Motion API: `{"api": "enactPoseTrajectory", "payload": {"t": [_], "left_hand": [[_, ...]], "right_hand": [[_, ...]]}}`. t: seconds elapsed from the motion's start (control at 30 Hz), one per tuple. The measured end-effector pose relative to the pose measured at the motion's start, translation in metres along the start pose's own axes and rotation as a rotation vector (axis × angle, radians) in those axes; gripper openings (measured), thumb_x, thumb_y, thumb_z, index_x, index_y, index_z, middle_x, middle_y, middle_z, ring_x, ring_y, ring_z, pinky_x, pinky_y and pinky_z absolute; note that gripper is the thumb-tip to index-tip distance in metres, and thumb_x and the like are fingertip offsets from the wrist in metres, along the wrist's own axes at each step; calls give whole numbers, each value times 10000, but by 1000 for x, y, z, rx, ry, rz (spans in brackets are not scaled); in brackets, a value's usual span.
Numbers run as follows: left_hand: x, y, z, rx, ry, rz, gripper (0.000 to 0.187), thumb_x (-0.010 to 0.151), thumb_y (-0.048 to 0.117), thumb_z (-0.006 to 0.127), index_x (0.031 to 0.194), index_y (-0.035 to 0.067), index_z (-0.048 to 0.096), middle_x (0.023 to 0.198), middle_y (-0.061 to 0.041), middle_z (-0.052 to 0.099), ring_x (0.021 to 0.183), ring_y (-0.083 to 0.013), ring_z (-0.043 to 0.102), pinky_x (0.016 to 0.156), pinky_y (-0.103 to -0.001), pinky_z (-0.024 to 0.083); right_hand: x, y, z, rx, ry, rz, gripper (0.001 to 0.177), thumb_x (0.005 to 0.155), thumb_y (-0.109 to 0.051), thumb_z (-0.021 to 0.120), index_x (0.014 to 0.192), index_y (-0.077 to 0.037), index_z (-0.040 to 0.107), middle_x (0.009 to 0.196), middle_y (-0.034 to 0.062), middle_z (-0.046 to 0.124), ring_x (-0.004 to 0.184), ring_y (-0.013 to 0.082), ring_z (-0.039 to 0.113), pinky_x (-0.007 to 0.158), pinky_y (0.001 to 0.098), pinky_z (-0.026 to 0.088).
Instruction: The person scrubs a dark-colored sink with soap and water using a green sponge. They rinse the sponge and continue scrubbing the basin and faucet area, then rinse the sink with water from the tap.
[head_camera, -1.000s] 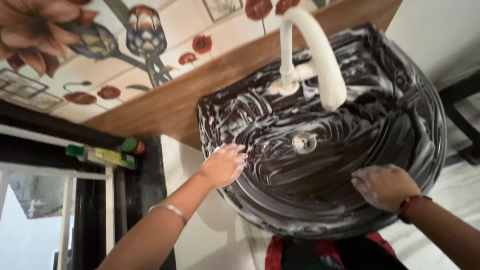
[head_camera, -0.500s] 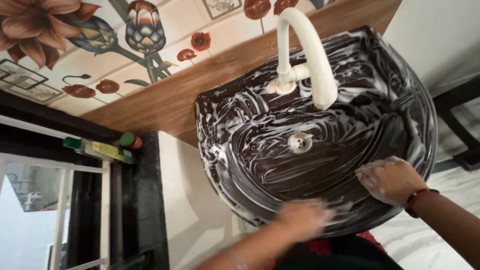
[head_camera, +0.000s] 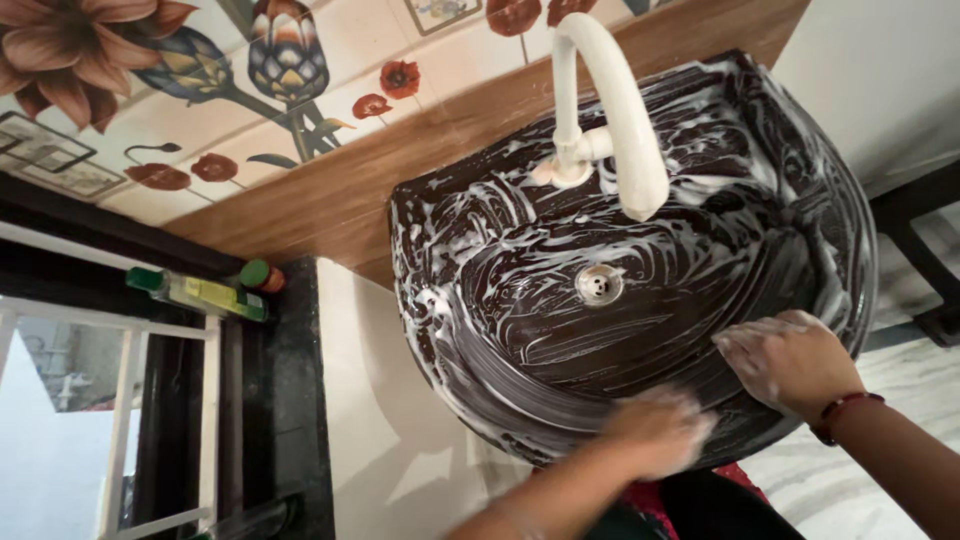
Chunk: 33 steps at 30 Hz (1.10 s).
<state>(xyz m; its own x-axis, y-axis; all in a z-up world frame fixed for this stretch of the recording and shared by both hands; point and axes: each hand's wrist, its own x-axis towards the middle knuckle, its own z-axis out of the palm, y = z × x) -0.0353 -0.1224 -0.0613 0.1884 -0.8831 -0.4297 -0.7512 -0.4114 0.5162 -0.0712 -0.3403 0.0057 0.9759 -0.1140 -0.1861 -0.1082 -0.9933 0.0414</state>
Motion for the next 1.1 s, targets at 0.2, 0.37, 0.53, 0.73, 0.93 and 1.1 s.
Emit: {"api": "enactPoseTrajectory", "payload": {"t": [0.2,0.37,0.53,0.73,0.93,1.1], "left_hand": [[58,7,11,-277,241,85,542,1086,351,320,1456,-14,473,1643,-266,328,1536,-424,284,1243,-506,241],[-87,-125,-91,305,-332,-483,625,1028,422,430,1556,90,387,1626,-194,338,1433,-342,378,1151,-556,291],[-90,-139,-145,718,-506,-608,778,1059,575,249,1645,140,-21,1722,-98,-105,1593,-331,-152,1278,-508,-87],[56,-12,-24,-190,-83,-252,782,983,560,280,1572,61,158,1709,-204,5,1576,-419,-9,1206,-605,63],[44,-19,-3,-381,-35,298,830,1075,635,94,1622,13,139,1735,-226,14,1629,-357,20,1315,-507,78],[-113,-119,-125,34,-287,-848,557,949,316,547,1504,298,521,1507,-102,425,1342,-264,452,1061,-388,529]], "right_hand": [[11,30,18,29,198,-131,414,910,-395,500,1196,-249,762,1112,-33,767,1024,147,710,1001,352,496],[16,40,7,1,155,-103,370,912,-390,546,1176,-256,767,1083,-24,769,1013,167,707,981,344,500],[14,33,-7,63,122,-29,303,917,-383,572,1116,-298,785,1048,-57,777,1020,142,701,990,319,510],[13,37,-1,97,176,-25,321,909,-361,552,1117,-297,787,1073,-51,776,1031,144,691,1013,350,491],[13,41,1,124,134,-39,355,927,-382,511,1149,-298,776,1109,-62,769,1064,134,692,1067,359,460],[21,41,-1,95,110,-32,366,915,-400,526,1171,-305,770,1119,-54,761,1046,137,693,1083,387,437]]}}
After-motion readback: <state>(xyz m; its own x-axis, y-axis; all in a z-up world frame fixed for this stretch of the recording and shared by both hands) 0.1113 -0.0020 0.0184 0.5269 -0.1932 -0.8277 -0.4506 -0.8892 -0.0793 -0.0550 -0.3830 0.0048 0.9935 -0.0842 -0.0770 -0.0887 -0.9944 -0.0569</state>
